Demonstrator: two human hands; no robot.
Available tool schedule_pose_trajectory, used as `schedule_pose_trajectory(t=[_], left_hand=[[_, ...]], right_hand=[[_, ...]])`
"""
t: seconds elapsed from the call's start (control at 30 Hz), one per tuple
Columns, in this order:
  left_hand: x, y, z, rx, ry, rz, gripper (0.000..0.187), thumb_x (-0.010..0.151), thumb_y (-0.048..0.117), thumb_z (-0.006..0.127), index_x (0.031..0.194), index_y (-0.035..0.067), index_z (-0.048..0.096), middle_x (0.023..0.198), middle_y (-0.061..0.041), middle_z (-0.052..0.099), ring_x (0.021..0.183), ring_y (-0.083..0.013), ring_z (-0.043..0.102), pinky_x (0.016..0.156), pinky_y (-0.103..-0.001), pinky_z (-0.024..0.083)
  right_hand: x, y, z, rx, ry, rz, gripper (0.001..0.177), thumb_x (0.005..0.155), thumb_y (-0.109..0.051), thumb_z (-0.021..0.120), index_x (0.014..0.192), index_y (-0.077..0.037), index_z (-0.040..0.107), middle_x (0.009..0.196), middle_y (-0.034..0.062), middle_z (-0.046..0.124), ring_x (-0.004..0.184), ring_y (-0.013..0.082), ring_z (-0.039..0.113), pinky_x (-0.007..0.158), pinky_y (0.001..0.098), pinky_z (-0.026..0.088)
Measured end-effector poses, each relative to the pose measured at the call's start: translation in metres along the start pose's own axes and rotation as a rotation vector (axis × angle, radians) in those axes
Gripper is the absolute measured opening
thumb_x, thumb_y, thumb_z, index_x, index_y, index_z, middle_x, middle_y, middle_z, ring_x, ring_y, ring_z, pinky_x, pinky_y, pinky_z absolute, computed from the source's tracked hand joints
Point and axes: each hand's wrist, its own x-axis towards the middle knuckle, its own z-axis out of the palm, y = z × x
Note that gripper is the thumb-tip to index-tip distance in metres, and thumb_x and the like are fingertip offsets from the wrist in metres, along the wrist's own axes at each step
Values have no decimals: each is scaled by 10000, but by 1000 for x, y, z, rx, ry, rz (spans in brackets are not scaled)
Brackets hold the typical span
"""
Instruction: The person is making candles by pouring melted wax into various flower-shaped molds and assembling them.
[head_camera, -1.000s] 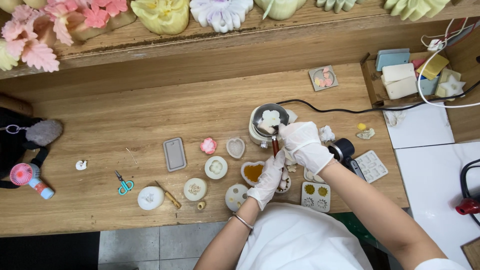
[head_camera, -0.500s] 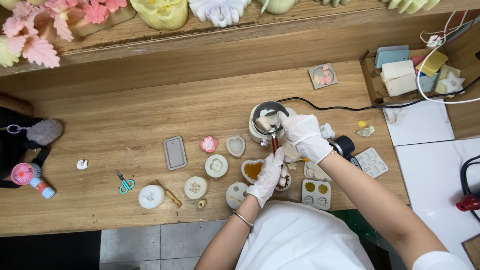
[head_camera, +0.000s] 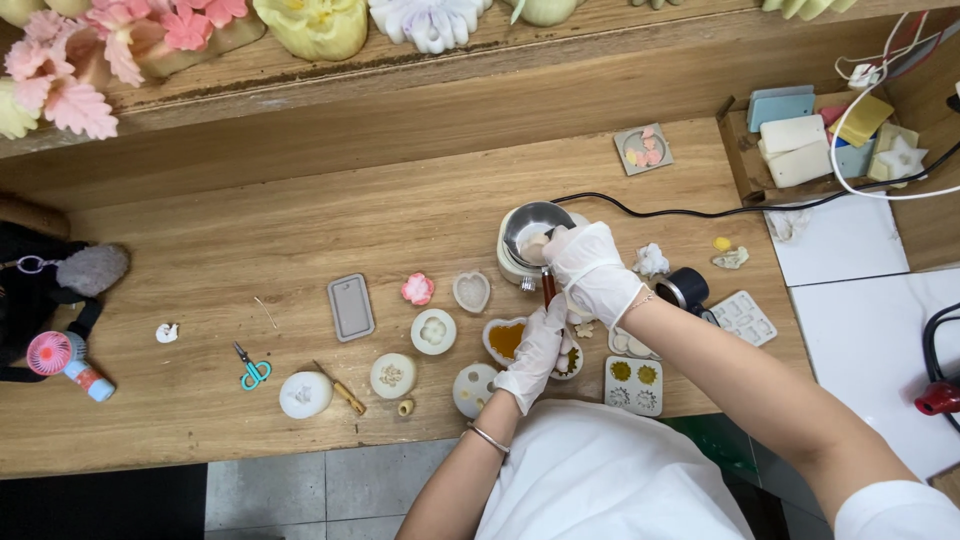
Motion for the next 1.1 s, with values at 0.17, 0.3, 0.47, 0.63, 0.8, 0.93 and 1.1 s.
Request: schedule_pose_trajectory(t=[0.17, 0.3, 0.47, 0.63, 0.8, 0.93, 1.1], left_hand=[[3, -9, 1, -34, -5, -22, 512, 1027, 558, 459, 929, 81, 618, 558, 13, 470, 389, -109, 403, 360, -277, 321], [5, -11, 2, -67, -1, 11, 471, 1032, 547, 478, 961, 96, 593, 577, 25, 482, 409, -95, 405, 378, -265, 329], [5, -11, 3, -39, 25, 2, 487, 1032, 551, 472, 973, 88, 609, 571, 27, 478, 409, -87, 404, 376, -258, 328], [7, -15, 3, -14, 13, -16, 530, 1035, 547, 443, 939, 70, 654, 554, 24, 473, 384, -95, 397, 363, -263, 324], [11, -14, -1, -78, 33, 23, 489, 1048, 529, 468, 953, 66, 591, 560, 3, 476, 384, -110, 402, 366, -282, 319], [6, -13, 0, -27, 33, 3, 504, 1024, 542, 473, 969, 71, 643, 563, 16, 484, 377, -105, 406, 362, -274, 324], [7, -8, -9, -63, 25, 15, 517, 1025, 567, 477, 948, 84, 645, 569, 19, 468, 387, -103, 404, 365, -267, 334]], right_hand=[[13, 11, -1, 65, -17, -18, 134, 874, -157, 665, 943, -65, 734, 757, 112, 731, 734, 306, 724, 572, 447, 554], [14, 15, 1, 5, -169, -23, 93, 840, -117, 664, 879, -104, 748, 798, 117, 726, 787, 297, 731, 614, 430, 558], [7, 17, -1, 71, -19, -10, 120, 908, -134, 644, 965, -70, 728, 733, 129, 730, 702, 315, 732, 563, 442, 552], [10, 7, -24, 36, -204, -61, 93, 810, -131, 676, 821, -116, 767, 828, 125, 740, 827, 302, 736, 631, 426, 565], [15, 7, 5, 28, -152, 28, 118, 871, -134, 658, 870, -111, 774, 802, 120, 750, 776, 300, 743, 612, 430, 560], [23, 7, 1, 39, -208, 18, 144, 879, -175, 650, 873, -128, 786, 828, 123, 740, 794, 313, 735, 603, 438, 557], [5, 28, -41, 137, -81, 104, 212, 995, -247, 575, 1077, -161, 750, 775, 119, 734, 734, 331, 728, 565, 454, 543]])
